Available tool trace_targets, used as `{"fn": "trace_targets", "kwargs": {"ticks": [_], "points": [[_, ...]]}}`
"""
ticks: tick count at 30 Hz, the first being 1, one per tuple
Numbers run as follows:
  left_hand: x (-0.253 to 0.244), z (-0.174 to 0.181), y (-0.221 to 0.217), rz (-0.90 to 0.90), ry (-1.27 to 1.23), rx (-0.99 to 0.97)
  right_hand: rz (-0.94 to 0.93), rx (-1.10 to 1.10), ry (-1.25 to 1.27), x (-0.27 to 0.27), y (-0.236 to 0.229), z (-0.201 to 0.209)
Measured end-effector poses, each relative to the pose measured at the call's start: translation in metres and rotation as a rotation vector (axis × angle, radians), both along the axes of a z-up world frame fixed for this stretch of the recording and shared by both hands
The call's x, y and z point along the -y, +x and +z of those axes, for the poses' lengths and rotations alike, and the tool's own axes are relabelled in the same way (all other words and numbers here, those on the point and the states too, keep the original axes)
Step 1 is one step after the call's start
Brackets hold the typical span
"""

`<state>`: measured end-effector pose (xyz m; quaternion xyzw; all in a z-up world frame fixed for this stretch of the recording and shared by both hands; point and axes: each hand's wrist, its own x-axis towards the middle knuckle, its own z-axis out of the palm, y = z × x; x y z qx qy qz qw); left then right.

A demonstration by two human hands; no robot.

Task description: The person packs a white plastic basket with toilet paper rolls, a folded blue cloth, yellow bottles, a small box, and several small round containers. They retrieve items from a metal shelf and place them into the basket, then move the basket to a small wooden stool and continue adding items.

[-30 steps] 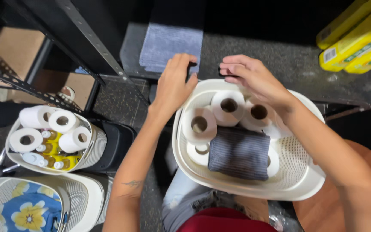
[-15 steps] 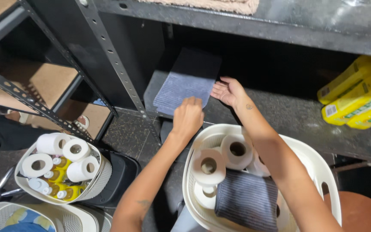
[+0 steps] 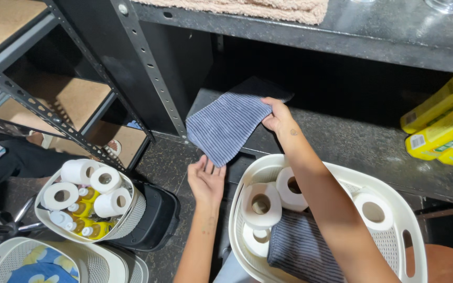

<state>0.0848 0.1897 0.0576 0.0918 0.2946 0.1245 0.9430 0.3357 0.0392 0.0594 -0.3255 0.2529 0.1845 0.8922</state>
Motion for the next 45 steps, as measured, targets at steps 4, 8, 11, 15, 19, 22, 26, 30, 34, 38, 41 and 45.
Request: {"fn": "trace_targets", "kwargs": {"ticks": [4,8,11,15,19,22,26,30,34,38,41,45], "points": [[-0.006,0.027,0.008,-0.075,-0.137,0.019,-0.039,0.018,-0.066,0.019,-0.021,0.005],[-0.010,0.031,0.020,-0.181,-0.061,-0.009,-0.064,-0.015,-0.120,0.038,-0.049,0.008],[-0.010,0.036,0.020,-0.233,-0.098,0.025,-0.077,0.001,-0.153,0.057,-0.082,0.026],[-0.008,0.034,0.016,-0.317,-0.238,0.104,-0.052,0.065,-0.177,0.076,-0.133,0.058],[-0.004,0.014,0.020,-0.443,-0.139,0.133,0.352,1.102,-0.883,0.146,-0.130,-0.021],[0.005,0.032,0.017,-0.496,-0.139,0.189,-0.017,0.238,-0.193,0.161,-0.139,-0.005],[0.021,0.050,0.015,-0.594,-0.099,0.282,-0.257,0.322,-0.275,0.170,-0.207,0.056],[0.040,0.047,0.025,-0.698,-0.038,0.438,-0.378,0.448,-0.358,0.171,-0.250,0.097],[0.081,0.046,0.018,-0.769,-0.018,0.486,-0.476,0.538,-0.453,0.188,-0.286,0.114],[0.127,0.015,0.014,-0.843,-0.044,0.502,-0.420,0.814,-0.992,0.195,-0.319,0.122],[0.155,0.017,0.001,-0.880,-0.029,0.528,-0.253,0.967,-1.393,0.174,-0.343,0.148],[0.178,0.022,-0.016,-0.905,0.066,0.616,-0.065,1.344,-1.535,0.152,-0.353,0.145]]}}
